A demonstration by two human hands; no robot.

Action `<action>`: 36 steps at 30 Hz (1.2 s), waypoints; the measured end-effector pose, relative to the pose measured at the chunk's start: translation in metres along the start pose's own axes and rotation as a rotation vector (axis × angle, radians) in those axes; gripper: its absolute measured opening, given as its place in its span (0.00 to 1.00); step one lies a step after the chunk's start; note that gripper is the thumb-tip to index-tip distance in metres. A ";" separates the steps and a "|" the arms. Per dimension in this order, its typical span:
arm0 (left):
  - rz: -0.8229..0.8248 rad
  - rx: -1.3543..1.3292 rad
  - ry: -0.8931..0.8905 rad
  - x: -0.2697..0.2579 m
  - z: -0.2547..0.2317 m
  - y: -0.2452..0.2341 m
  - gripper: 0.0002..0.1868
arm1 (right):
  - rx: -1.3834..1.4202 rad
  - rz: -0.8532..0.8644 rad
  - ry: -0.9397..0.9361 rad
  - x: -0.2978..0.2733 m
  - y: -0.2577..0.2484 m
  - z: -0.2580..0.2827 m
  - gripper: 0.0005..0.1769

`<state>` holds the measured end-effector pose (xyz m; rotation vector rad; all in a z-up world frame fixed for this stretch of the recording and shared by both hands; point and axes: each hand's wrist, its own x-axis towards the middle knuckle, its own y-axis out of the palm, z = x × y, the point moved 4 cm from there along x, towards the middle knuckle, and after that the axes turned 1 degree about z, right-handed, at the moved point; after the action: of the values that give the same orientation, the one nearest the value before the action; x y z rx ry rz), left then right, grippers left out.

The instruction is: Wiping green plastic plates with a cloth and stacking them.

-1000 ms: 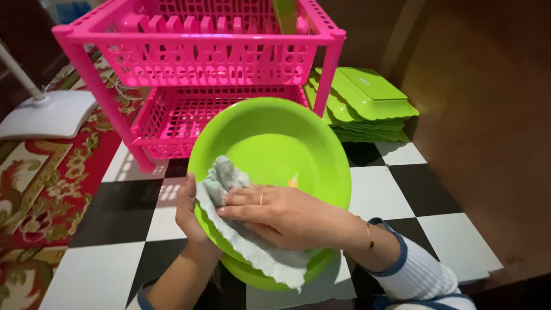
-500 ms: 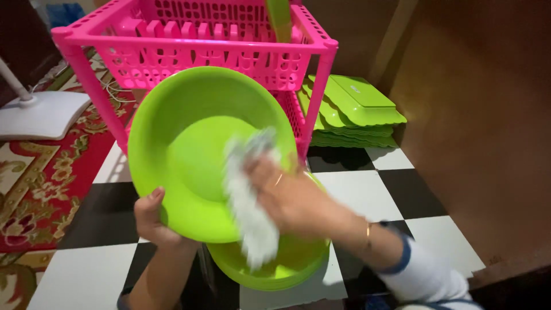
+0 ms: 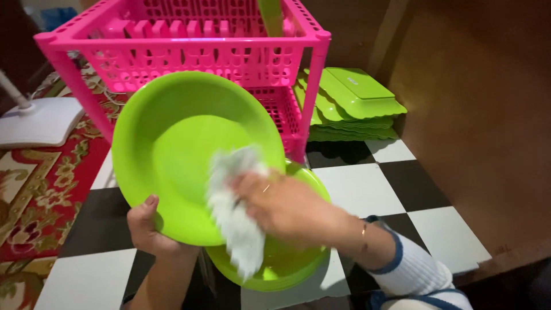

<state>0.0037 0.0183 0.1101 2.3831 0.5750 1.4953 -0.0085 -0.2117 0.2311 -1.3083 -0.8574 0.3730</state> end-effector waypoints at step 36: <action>-0.040 -0.074 -0.239 0.062 -0.028 0.036 0.40 | 1.196 -0.394 -0.168 -0.059 -0.094 -0.087 0.26</action>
<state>0.0098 0.0156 0.1873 2.4301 0.4979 1.1709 -0.0040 -0.3355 0.2981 -0.0007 -0.7856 0.5558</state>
